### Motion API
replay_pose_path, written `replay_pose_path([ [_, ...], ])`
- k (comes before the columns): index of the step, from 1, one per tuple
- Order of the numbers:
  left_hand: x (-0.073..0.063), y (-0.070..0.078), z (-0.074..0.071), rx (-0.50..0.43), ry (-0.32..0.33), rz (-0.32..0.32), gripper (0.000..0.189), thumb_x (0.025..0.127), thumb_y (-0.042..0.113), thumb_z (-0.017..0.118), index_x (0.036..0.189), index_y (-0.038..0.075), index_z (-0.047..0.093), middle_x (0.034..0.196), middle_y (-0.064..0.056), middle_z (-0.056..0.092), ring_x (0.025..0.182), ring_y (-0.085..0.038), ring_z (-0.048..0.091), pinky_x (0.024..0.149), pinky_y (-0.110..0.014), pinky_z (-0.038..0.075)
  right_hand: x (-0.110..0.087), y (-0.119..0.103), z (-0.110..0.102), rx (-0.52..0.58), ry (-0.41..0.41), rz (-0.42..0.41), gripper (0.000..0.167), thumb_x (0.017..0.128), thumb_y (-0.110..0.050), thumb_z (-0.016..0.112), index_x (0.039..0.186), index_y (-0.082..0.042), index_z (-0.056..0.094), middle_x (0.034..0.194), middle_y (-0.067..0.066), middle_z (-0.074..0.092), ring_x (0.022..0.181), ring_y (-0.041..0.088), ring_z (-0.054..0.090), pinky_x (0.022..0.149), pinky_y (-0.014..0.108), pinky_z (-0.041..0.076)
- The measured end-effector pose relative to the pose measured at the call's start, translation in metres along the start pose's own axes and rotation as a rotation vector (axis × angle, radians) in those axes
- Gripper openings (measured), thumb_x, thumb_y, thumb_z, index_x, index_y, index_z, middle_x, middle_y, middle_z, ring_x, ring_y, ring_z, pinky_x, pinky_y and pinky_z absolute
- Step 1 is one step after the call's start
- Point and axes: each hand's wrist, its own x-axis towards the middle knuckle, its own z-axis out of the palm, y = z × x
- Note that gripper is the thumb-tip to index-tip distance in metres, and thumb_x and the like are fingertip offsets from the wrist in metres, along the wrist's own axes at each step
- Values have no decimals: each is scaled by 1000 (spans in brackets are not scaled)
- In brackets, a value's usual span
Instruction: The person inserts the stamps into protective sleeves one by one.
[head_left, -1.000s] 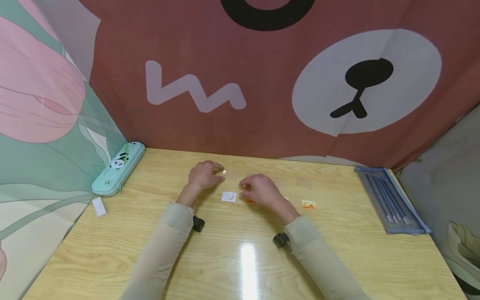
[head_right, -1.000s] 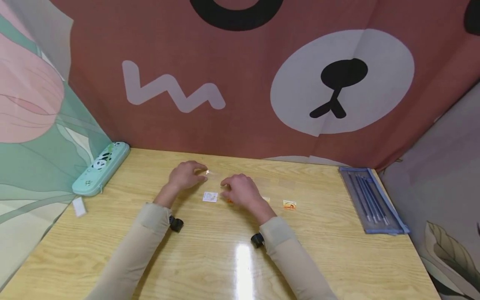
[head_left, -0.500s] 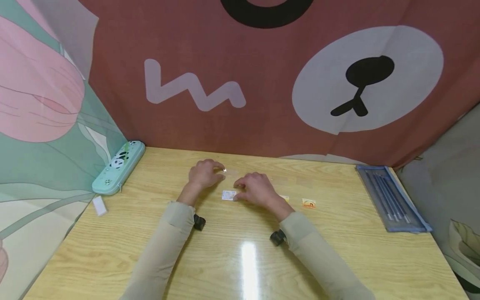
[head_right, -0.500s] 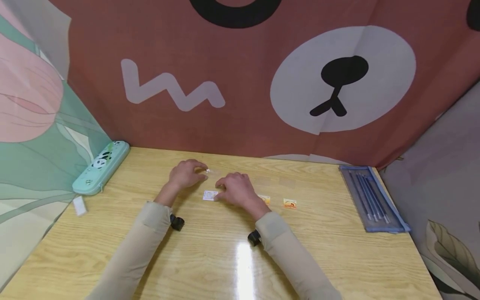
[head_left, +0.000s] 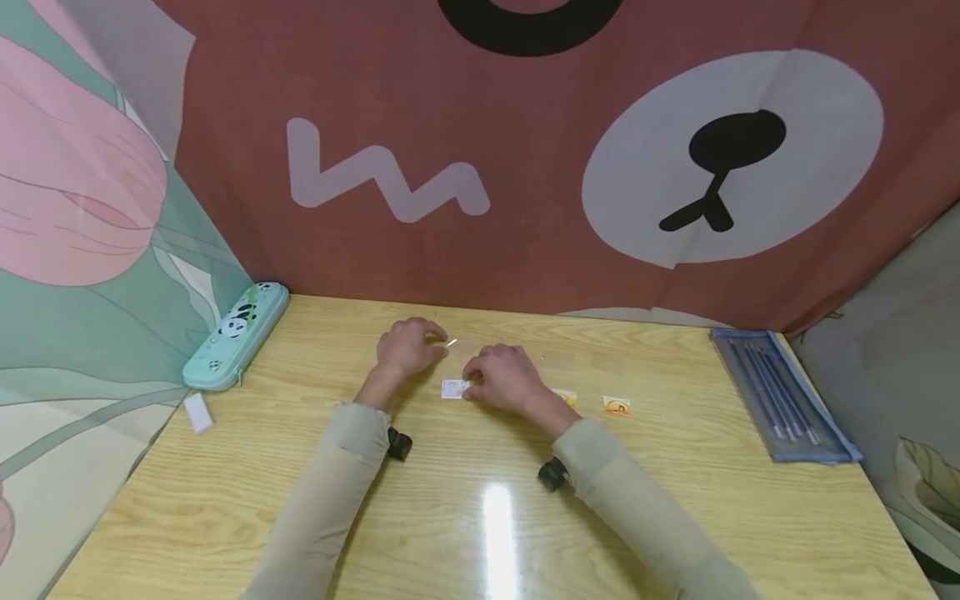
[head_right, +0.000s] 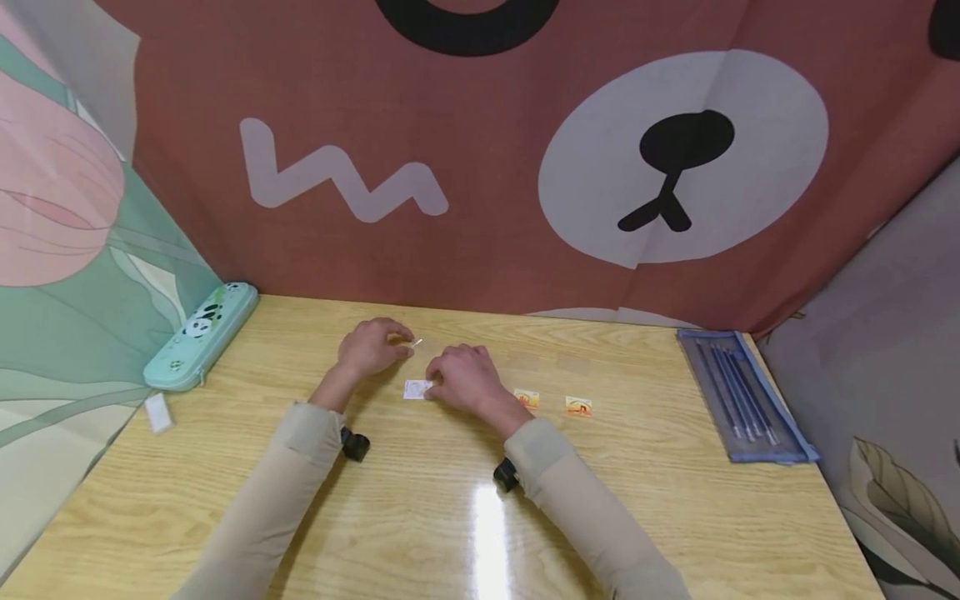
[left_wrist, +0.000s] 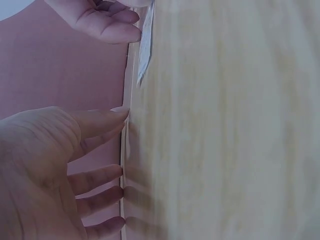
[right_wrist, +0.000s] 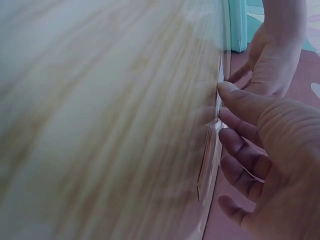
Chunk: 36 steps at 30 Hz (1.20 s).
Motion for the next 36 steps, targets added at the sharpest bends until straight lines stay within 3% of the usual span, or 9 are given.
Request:
replay_pose_path([
  [7, 2, -1, 2, -44, 33, 8, 10, 91, 35, 73, 100, 30, 76, 130, -1, 68, 117, -33, 64, 93, -55, 51, 1, -3, 0, 24, 2, -11, 21, 85, -39, 82, 101, -26, 78, 97, -8, 70, 95, 18, 62, 92, 46, 49],
  [14, 4, -3, 3, -90, 47, 8, 9, 92, 33, 71, 97, 26, 76, 123, -2, 72, 114, -31, 66, 93, -53, 52, 1, -5, -2, 31, -12, -9, 17, 85, -37, 82, 97, -25, 78, 96, -8, 69, 97, 18, 62, 93, 47, 49],
  [17, 4, -4, 3, -181, 45, 7, 12, 94, 30, 67, 100, 23, 75, 113, -2, 74, 107, -28, 67, 91, -48, 53, 1, -5, -1, 25, -16, -9, 16, 86, -37, 81, 98, -27, 78, 96, -9, 69, 97, 17, 62, 93, 46, 49],
  [24, 2, -9, 1, -581, 21, -89, 12, 94, 20, 66, 97, 12, 74, 109, -8, 73, 101, -25, 64, 89, -37, 51, 2, -5, 3, 6, -13, -43, 13, 88, -38, 80, 97, -28, 78, 95, -10, 69, 94, 15, 62, 93, 46, 49],
  [27, 3, -10, 0, -642, 15, -127, 11, 93, 18, 66, 97, 10, 74, 108, -8, 72, 94, -23, 60, 80, -32, 48, 2, -6, 3, 4, -4, -57, 11, 88, -36, 80, 95, -28, 77, 93, -10, 69, 91, 13, 62, 91, 44, 49],
  [31, 4, -10, 0, -676, 19, -132, 12, 93, 17, 65, 98, 9, 73, 104, -8, 72, 85, -19, 58, 71, -28, 47, 3, -6, 3, 1, 11, -64, 9, 89, -36, 79, 93, -29, 77, 91, -11, 69, 87, 11, 61, 90, 42, 49],
  [36, 5, -10, 1, -718, 18, -137, 13, 94, 18, 66, 100, 8, 73, 105, -9, 73, 89, -18, 64, 73, -25, 49, 4, -5, 2, 39, 55, -38, 7, 92, -33, 75, 96, -27, 78, 92, -12, 75, 87, 11, 67, 85, 38, 54],
])
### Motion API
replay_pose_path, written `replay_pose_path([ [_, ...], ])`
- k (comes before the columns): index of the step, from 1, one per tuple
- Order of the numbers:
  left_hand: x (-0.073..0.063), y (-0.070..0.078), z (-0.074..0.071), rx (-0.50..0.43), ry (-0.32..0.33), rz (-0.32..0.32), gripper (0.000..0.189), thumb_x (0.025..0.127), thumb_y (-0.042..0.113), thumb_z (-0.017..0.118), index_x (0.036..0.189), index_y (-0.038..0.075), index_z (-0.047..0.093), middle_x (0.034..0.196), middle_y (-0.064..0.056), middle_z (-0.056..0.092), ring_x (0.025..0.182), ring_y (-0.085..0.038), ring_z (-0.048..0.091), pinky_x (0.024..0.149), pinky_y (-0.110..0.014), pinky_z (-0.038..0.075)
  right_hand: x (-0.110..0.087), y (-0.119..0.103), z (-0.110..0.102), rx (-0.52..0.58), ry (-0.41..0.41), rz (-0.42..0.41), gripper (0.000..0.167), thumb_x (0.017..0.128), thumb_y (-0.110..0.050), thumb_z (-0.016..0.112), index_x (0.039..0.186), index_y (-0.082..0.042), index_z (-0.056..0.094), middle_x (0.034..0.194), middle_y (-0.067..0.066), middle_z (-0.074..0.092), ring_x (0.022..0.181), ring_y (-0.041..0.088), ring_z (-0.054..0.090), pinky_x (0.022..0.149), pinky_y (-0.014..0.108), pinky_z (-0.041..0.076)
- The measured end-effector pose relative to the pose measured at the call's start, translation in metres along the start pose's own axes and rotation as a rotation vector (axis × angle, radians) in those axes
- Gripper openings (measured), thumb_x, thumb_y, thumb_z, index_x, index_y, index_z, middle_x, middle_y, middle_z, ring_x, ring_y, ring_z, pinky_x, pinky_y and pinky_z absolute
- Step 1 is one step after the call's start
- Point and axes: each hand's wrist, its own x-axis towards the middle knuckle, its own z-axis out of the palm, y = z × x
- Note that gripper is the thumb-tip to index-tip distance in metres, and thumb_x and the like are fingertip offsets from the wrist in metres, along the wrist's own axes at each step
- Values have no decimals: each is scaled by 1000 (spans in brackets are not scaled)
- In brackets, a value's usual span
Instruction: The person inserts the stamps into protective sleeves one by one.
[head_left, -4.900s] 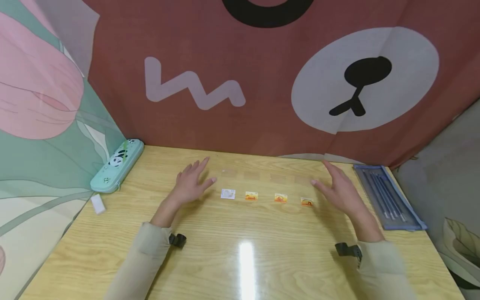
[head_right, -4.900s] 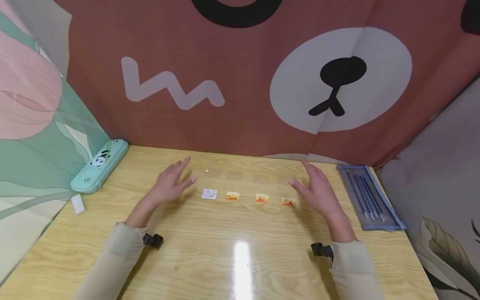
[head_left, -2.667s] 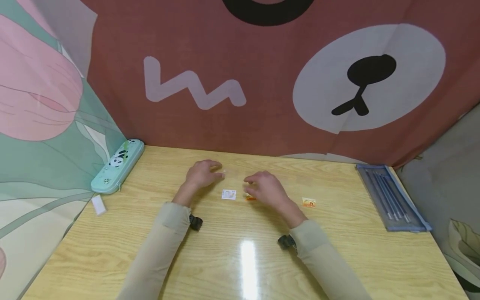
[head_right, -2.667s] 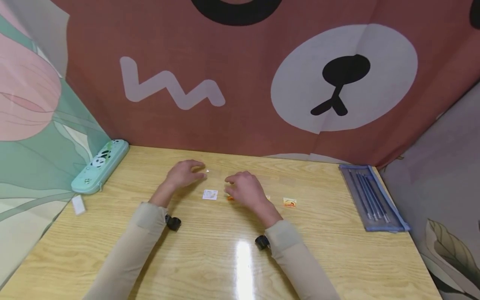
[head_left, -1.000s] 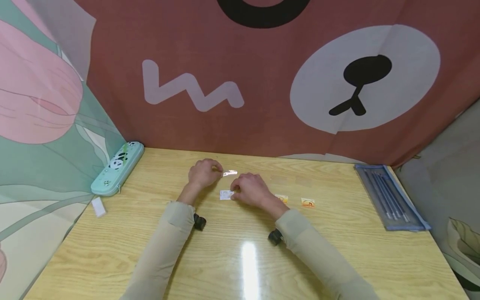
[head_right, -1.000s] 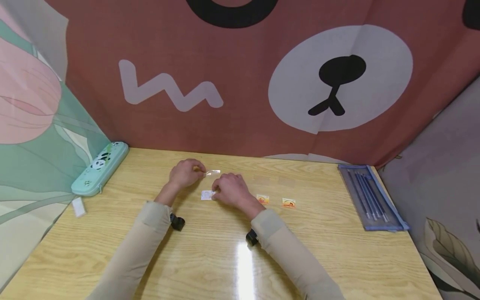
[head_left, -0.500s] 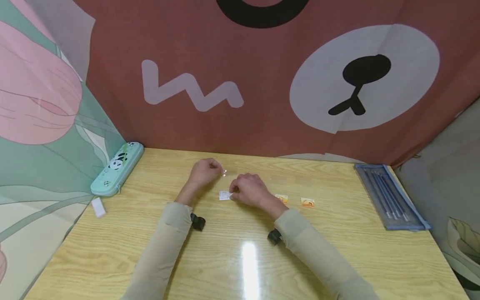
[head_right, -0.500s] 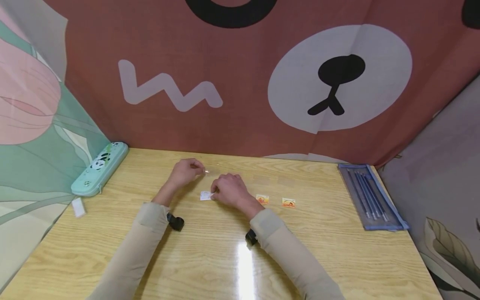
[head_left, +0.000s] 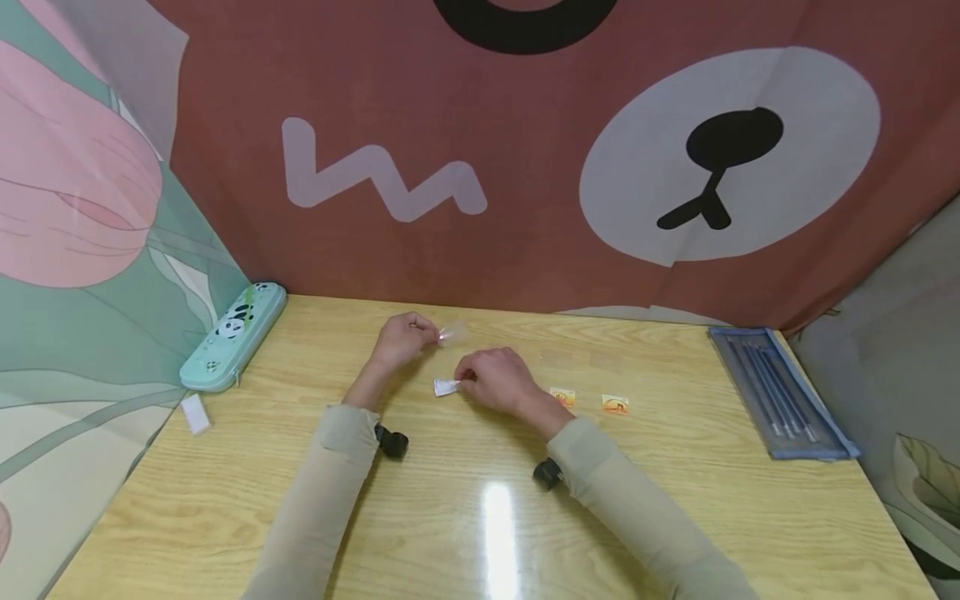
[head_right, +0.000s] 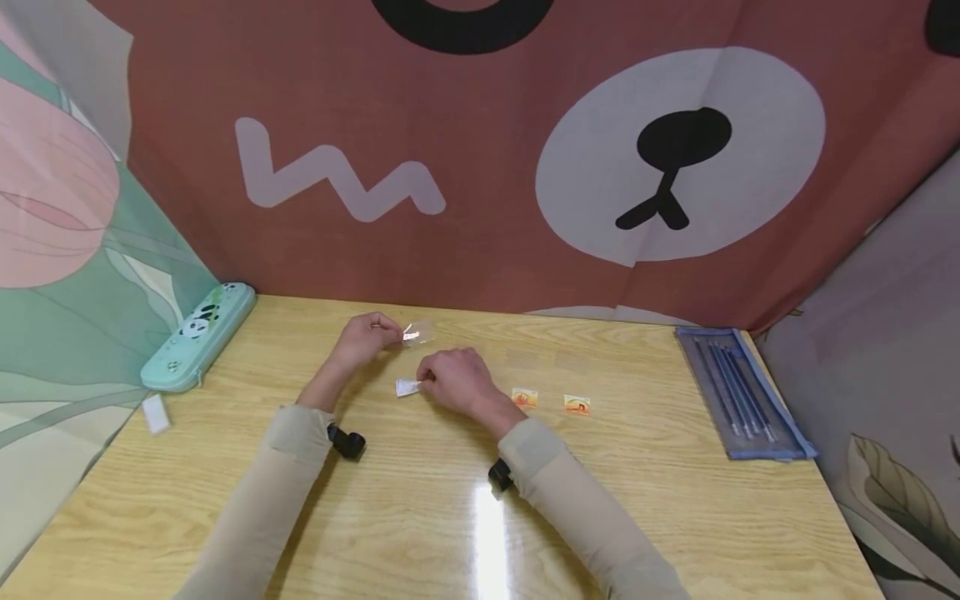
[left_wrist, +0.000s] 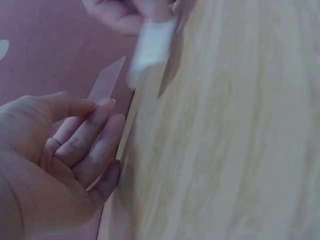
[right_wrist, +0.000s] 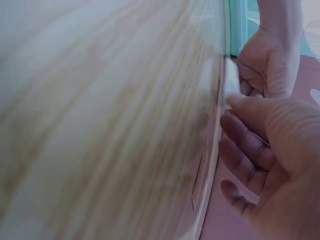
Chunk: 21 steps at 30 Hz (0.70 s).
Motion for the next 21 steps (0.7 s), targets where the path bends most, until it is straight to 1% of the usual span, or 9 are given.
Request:
replay_pose_path([
  [4, 1, -1, -1, -44, -6, -20, 13, 95, 17, 66, 101, 7, 72, 104, -10, 74, 91, -18, 71, 72, -24, 51, 1, 1, -2, 72, 37, 60, 8, 95, -29, 72, 99, -25, 77, 91, -10, 77, 86, 10, 70, 79, 33, 56],
  [6, 2, -2, -1, -69, -11, -31, 14, 95, 17, 66, 102, 6, 71, 104, -11, 74, 91, -18, 72, 72, -25, 52, 1, 2, -4, 153, 42, 96, 7, 95, -27, 72, 98, -23, 77, 90, -8, 76, 82, 10, 70, 76, 31, 56],
  [8, 1, -3, -2, -74, -14, -35, 16, 95, 18, 67, 105, 7, 70, 103, -10, 75, 91, -18, 70, 72, -25, 51, 1, 3, -6, 249, 49, 137, 6, 95, -25, 72, 97, -21, 76, 89, -6, 76, 79, 8, 69, 75, 29, 56],
  [11, 0, -3, -4, -76, -17, -26, 21, 94, 20, 69, 111, 8, 69, 103, -10, 76, 93, -19, 68, 73, -27, 50, 2, 5, -9, 391, 78, 202, 4, 94, -22, 74, 96, -19, 76, 87, -4, 76, 76, 7, 68, 73, 28, 56],
  [14, -1, -3, -4, -77, -12, -14, 25, 93, 19, 70, 116, 9, 70, 104, -9, 77, 95, -19, 67, 76, -29, 51, 3, 8, -12, 461, 112, 237, 6, 93, -21, 75, 98, -18, 76, 88, -4, 76, 79, 8, 68, 75, 29, 56],
  [16, -2, -2, -4, -95, -21, -12, 28, 93, 17, 68, 119, 9, 71, 106, -11, 76, 96, -19, 70, 80, -30, 53, 3, 10, -14, 495, 123, 252, 11, 93, -20, 74, 104, -18, 76, 90, -4, 77, 81, 9, 69, 77, 30, 56],
  [21, -8, 0, -3, -168, -68, -29, 32, 95, 15, 65, 126, 5, 69, 112, -19, 74, 96, -23, 75, 86, -34, 56, -4, 19, -21, 565, 138, 279, 34, 95, -19, 72, 129, -16, 69, 95, -3, 79, 85, 12, 72, 79, 35, 56],
])
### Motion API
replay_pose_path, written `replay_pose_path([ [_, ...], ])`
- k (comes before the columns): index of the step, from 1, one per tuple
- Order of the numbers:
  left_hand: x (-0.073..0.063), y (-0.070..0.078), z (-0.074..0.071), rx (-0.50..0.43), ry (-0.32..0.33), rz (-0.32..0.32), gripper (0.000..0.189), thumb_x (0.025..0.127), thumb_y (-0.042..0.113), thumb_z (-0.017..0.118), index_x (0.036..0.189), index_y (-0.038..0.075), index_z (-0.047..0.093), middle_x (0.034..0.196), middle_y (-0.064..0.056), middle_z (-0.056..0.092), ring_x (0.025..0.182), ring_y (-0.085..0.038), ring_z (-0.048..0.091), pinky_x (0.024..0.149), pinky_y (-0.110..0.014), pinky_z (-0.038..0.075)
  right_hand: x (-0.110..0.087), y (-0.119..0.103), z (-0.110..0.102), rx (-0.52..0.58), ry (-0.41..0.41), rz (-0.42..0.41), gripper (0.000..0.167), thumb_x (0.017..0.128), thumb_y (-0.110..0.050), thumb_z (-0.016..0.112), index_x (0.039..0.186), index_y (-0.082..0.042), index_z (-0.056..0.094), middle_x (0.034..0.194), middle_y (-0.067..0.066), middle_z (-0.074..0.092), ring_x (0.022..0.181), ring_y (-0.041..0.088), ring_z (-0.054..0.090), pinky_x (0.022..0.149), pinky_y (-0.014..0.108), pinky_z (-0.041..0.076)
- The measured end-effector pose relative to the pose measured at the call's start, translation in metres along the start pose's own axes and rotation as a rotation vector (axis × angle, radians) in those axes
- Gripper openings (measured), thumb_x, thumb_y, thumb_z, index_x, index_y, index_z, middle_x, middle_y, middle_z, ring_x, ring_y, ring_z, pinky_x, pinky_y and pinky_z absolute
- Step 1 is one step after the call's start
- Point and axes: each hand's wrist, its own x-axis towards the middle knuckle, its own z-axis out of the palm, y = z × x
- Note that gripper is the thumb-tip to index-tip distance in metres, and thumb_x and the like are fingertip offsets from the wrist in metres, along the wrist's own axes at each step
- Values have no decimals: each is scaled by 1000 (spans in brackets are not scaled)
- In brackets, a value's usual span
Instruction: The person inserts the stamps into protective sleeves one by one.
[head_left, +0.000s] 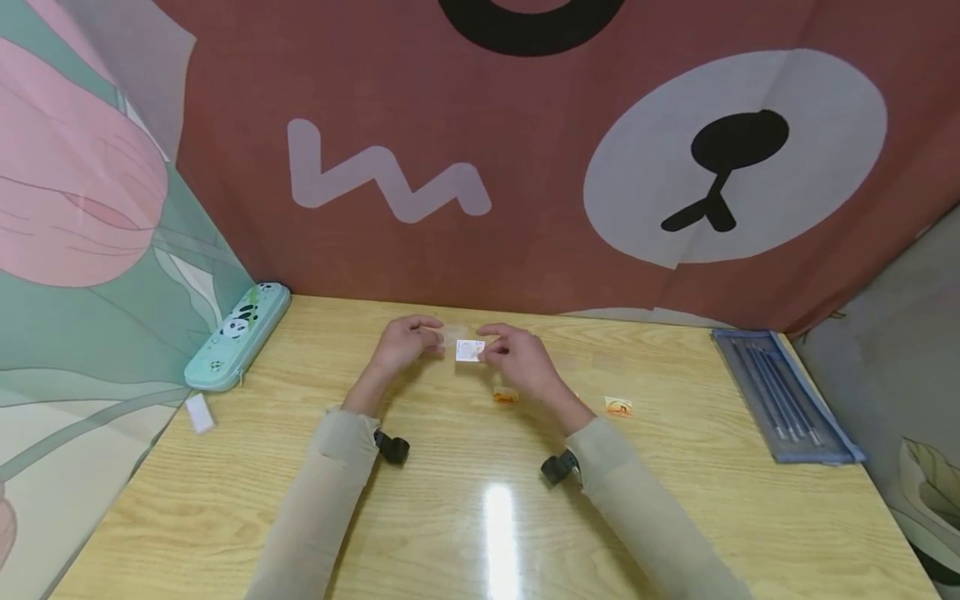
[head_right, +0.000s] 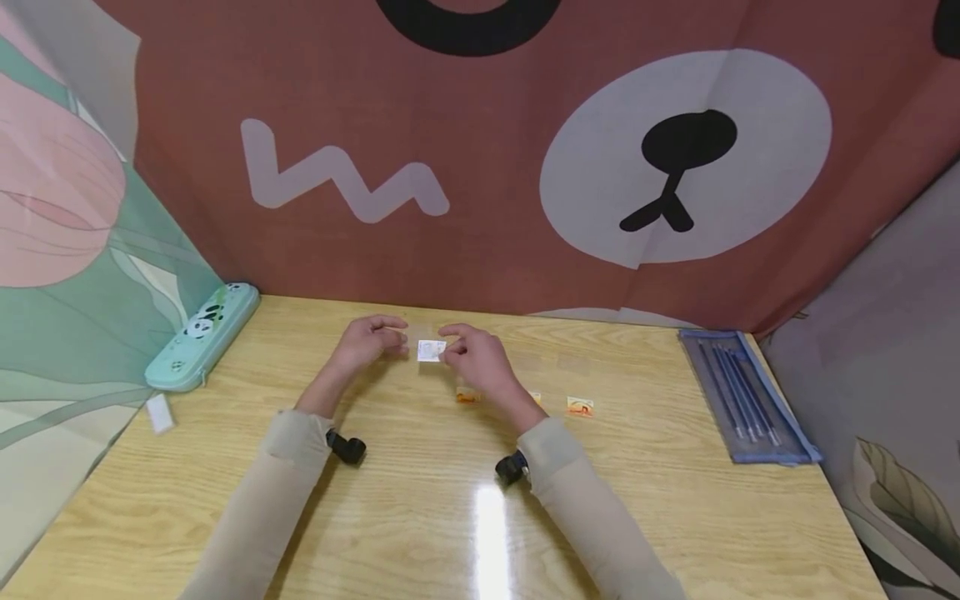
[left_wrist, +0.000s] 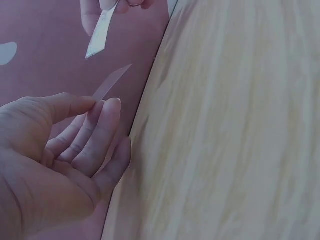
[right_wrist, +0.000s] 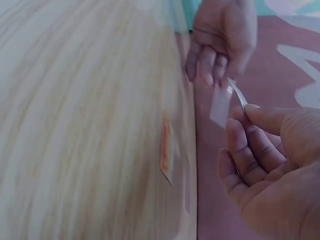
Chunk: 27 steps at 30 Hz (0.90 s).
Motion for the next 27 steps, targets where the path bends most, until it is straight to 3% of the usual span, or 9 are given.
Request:
replay_pose_path([
  [2, -2, 1, 2, -24, -17, -5, 32, 97, 13, 65, 126, 2, 68, 115, -21, 73, 96, -25, 76, 88, -35, 58, -3, 5, -6, 27, 10, 11, 40, 95, -18, 71, 134, -15, 66, 96, -2, 78, 85, 12, 71, 80, 33, 56],
  [6, -5, 2, 5, -54, -26, 11, 29, 97, 8, 63, 124, -2, 69, 119, -23, 70, 98, -26, 75, 92, -37, 60, -7, 14, -19, 103, 59, 35, 35, 95, -16, 71, 130, -16, 70, 96, 1, 75, 85, 15, 67, 77, 30, 54],
  [12, -6, 10, 13, -10, -12, 72, 24, 94, 15, 72, 114, 2, 73, 107, -14, 74, 92, -18, 72, 92, -40, 59, -12, 22, -44, 306, 110, 100, 31, 94, -13, 70, 125, -17, 72, 96, 9, 71, 93, 34, 67, 84, 47, 56],
  [20, -7, 18, 24, -33, -15, 99, 21, 94, 15, 72, 108, -1, 71, 97, -9, 77, 92, -24, 73, 92, -44, 58, -17, 36, -69, 440, 171, 167, 33, 96, -12, 68, 129, -11, 69, 91, -2, 64, 88, 12, 64, 93, 44, 58],
  [27, -5, 24, 37, -213, -89, 60, 23, 95, 8, 69, 114, -7, 67, 97, -14, 76, 78, -12, 74, 99, -47, 57, -21, 47, -81, 562, 219, 166, 36, 100, -2, 60, 135, 2, 61, 96, -3, 53, 93, 8, 56, 100, 37, 57],
])
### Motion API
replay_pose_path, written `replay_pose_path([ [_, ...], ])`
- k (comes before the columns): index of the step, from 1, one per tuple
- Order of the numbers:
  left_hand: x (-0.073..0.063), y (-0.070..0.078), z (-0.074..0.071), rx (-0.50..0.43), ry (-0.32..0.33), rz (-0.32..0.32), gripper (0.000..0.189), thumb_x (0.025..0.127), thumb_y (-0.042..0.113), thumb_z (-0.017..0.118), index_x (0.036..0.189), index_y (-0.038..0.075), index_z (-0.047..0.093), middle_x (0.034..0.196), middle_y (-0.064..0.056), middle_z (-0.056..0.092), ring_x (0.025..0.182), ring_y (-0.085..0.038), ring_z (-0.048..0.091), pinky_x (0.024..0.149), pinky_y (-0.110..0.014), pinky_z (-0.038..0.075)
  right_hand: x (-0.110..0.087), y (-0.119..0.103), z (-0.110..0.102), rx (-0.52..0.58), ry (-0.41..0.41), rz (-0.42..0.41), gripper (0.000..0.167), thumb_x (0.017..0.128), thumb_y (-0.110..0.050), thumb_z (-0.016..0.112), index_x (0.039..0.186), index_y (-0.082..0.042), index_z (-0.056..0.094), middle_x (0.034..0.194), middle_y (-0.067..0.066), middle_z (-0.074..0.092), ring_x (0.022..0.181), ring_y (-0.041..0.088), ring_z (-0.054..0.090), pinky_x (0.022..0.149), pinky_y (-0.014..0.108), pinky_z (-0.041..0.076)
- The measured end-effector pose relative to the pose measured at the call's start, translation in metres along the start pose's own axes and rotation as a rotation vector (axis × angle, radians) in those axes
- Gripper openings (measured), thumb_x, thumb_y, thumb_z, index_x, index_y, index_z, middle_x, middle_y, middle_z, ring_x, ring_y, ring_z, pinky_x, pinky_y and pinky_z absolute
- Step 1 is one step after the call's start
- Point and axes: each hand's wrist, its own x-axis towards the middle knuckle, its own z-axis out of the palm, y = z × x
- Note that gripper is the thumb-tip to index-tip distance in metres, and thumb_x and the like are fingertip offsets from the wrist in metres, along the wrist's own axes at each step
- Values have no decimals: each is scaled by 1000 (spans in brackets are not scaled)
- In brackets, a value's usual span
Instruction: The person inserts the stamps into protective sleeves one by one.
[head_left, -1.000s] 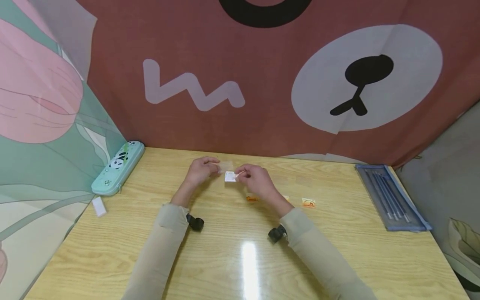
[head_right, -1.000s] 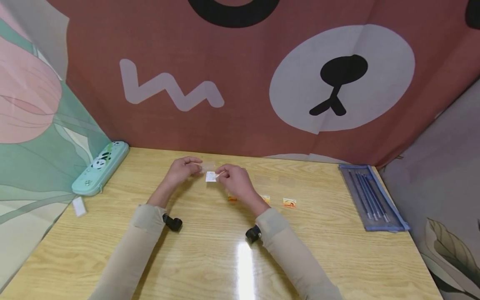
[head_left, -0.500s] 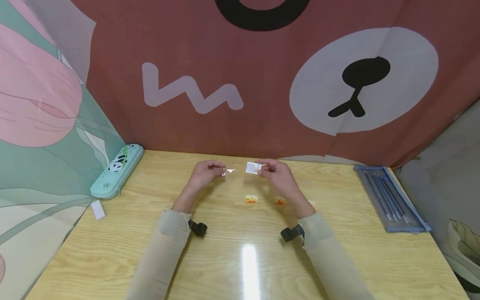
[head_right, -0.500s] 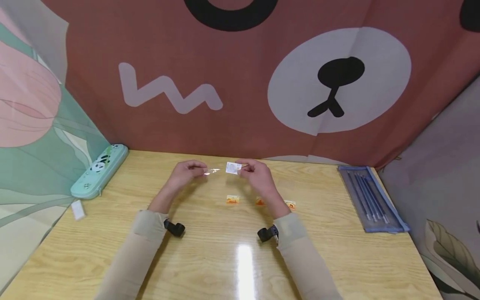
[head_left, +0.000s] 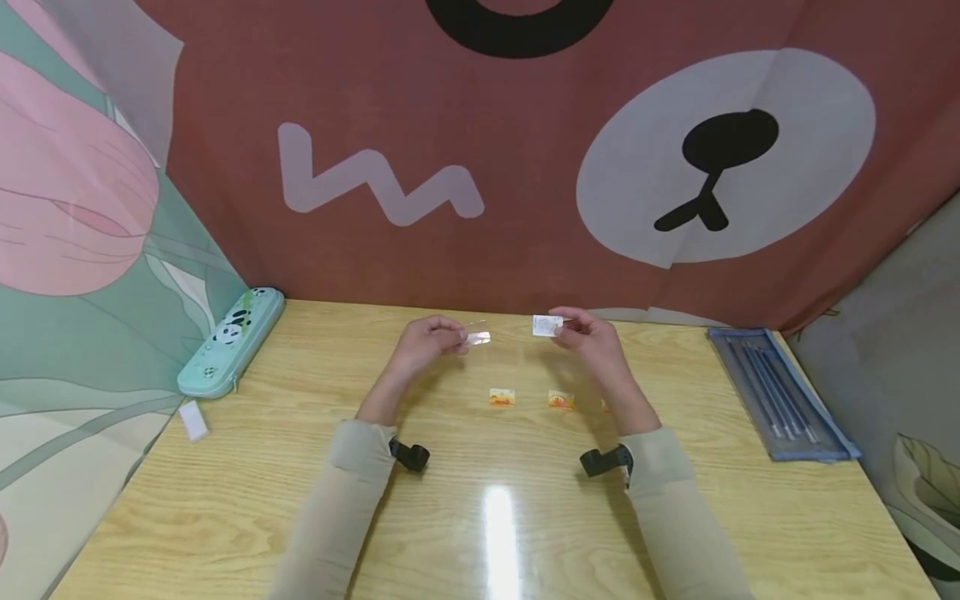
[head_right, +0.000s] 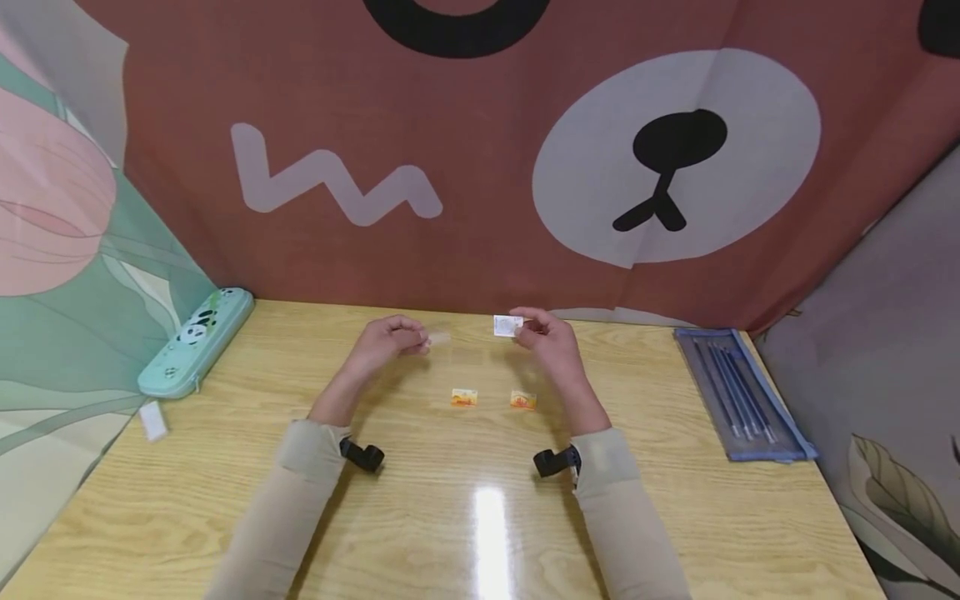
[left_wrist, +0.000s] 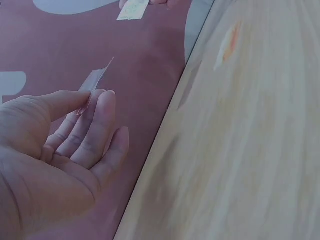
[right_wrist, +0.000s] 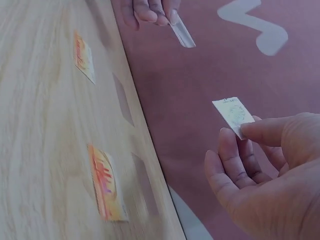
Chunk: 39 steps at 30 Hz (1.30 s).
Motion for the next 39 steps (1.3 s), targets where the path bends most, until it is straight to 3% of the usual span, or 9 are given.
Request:
replay_pose_path([
  [4, 1, 3, 8, -6, -16, 10, 29, 97, 8, 66, 122, -8, 66, 110, -17, 73, 84, -12, 74, 101, -46, 56, -2, -2, -10, 27, 11, 29, 42, 100, -3, 60, 142, -1, 54, 99, 2, 53, 96, 11, 59, 101, 36, 56],
  [8, 2, 4, 13, 12, -20, 17, 30, 97, 11, 67, 121, -5, 68, 106, -14, 73, 84, -12, 73, 98, -43, 58, -2, -3, -22, 72, 28, 66, 47, 101, -5, 60, 146, -1, 49, 102, 2, 53, 96, 10, 61, 97, 27, 57],
  [13, 4, 6, 19, -16, -15, 13, 24, 95, 11, 70, 114, -3, 71, 99, -9, 71, 85, -15, 72, 90, -36, 61, -4, -4, -35, 108, 48, 68, 38, 101, -8, 60, 137, 3, 54, 98, -1, 49, 94, 8, 58, 88, 18, 58],
  [17, 3, 6, 24, -26, -10, 13, 24, 96, 12, 70, 114, -2, 70, 110, -21, 70, 89, -20, 71, 92, -39, 61, -6, -3, -41, 168, 42, 69, 29, 102, -10, 59, 130, -1, 57, 101, -1, 54, 92, 8, 64, 86, 19, 59],
  [21, 3, 5, 30, -56, -17, 13, 22, 96, 8, 68, 114, -6, 68, 116, -27, 68, 91, -19, 72, 96, -43, 59, -8, -1, -43, 263, 15, 92, 21, 103, -10, 57, 123, -5, 60, 105, 0, 59, 86, 10, 67, 85, 22, 60],
  [25, 4, 5, 36, -96, -43, 15, 16, 97, 3, 65, 109, -7, 65, 109, -20, 72, 92, -21, 74, 95, -45, 59, -7, -1, -43, 325, -7, 107, 19, 103, -8, 58, 120, -6, 64, 101, -1, 64, 82, 11, 69, 84, 23, 61],
  [30, 3, 6, 38, -80, -74, 38, 11, 97, 4, 65, 105, -3, 64, 96, -14, 75, 91, -24, 75, 93, -48, 60, -7, 0, -40, 347, -13, 115, 20, 102, -8, 60, 121, -8, 66, 97, -2, 67, 81, 10, 70, 83, 23, 61],
  [39, -6, -1, 39, -34, -90, 25, 26, 98, 6, 63, 121, -7, 67, 103, -12, 73, 87, -17, 70, 98, -49, 57, -13, 0, -34, 358, -3, 136, 8, 101, -4, 61, 105, -8, 66, 87, -2, 71, 75, 10, 73, 80, 24, 62],
])
